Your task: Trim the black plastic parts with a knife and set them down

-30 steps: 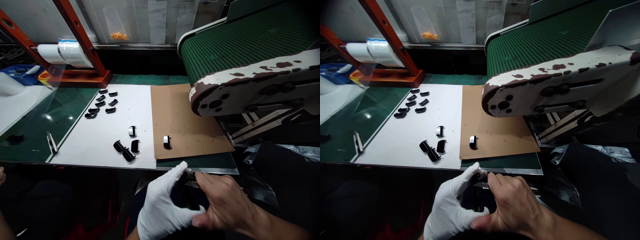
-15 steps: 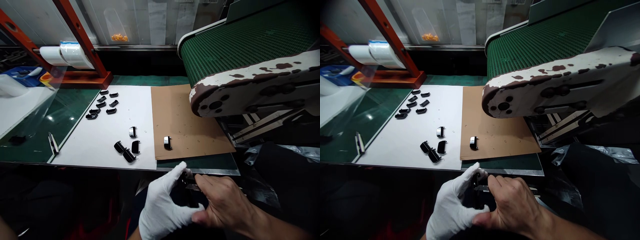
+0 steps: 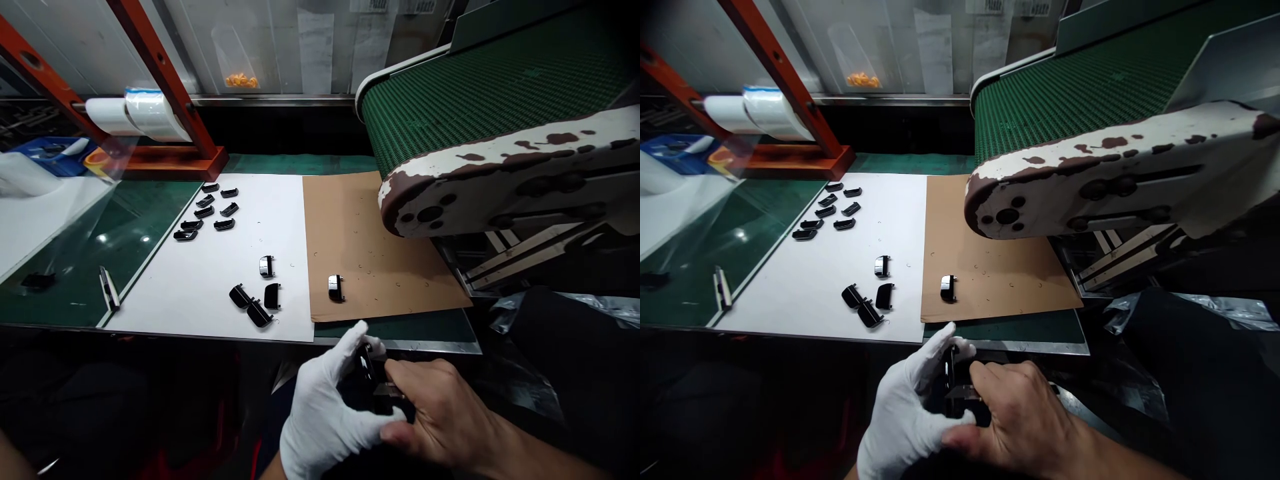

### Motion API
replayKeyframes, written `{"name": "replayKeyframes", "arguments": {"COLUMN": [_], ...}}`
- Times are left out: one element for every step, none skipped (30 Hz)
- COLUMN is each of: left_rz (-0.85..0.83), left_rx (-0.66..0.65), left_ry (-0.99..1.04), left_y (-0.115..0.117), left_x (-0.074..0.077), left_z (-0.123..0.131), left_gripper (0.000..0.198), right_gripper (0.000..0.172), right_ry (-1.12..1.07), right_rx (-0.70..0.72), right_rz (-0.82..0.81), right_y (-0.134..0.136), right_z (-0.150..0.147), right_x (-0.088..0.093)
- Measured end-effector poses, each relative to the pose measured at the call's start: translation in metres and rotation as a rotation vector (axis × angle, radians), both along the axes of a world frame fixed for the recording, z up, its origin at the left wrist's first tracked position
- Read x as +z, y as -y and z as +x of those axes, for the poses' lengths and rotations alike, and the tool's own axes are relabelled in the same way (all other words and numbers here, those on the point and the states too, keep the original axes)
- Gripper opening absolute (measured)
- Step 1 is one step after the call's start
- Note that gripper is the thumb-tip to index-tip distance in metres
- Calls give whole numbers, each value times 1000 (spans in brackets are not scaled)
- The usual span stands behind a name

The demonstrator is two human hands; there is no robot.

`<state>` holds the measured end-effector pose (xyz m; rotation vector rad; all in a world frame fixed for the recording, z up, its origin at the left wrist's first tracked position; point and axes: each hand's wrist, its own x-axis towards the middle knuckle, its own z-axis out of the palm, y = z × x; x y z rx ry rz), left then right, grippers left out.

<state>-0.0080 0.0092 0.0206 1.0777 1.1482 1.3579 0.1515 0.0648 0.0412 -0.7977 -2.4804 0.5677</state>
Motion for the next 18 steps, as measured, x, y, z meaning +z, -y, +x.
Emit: {"name": "replayKeyframes", "arguments": {"left_rz": [19, 43, 74, 107, 138, 166, 185, 197, 202, 202, 197, 187, 175, 160, 145, 128, 114, 101], "left_rx": [-5, -4, -1, 5, 8, 11, 11, 12, 13, 16, 19, 22, 21, 19, 15, 14, 16, 19], "left_ry": [38, 74, 102, 123, 138, 148, 155, 163, 172, 180, 185, 189, 191, 192, 194, 195, 193, 190], "left_y": [-1, -2, -3, -4, -5, -6, -7, -8, -9, -9, -9, -9, -9, -9, -8, -8, -7, -6], "left_x": [-1, -2, -4, -5, -7, -8, -9, -10, -10, -10, -10, -10, -10, -10, -11, -11, -12, -13], "left_z": [0, 1, 1, 1, 1, 0, 0, 0, -1, -2, -2, -3, -3, -3, -3, -3, -2, -2], "left_gripper": [81, 81, 81, 81, 81, 81, 82, 82, 83, 83, 83, 82, 83, 83, 83, 83, 84, 86], "right_gripper": [64, 62, 60, 59, 58, 58, 58, 59, 60, 60, 60, 60, 61, 61, 62, 62, 63, 63], "right_ry": [-57, -118, -174, -221, -252, -270, -277, -280, -283, -287, -291, -296, -301, -306, -311, -317, -324, -331], "right_rx": [-22, -56, -98, -139, -178, -213, -245, -271, -293, -309, -324, -339, -356, -374, -393, -408, -421, -431], "right_rz": [-37, -59, -72, -85, -107, -138, -174, -212, -249, -285, -321, -357, -392, -425, -454, -479, -503, -531], "right_y": [1, 2, 4, 6, 9, 12, 15, 18, 21, 23, 26, 27, 29, 30, 31, 32, 32, 32], "right_z": [-2, -4, -6, -8, -10, -11, -11, -12, -12, -13, -13, -13, -14, -15, -15, -15, -15, -15], "right_x": [0, 1, 0, 0, -2, -4, -6, -9, -12, -14, -17, -18, -19, -19, -20, -20, -20, -21]}}
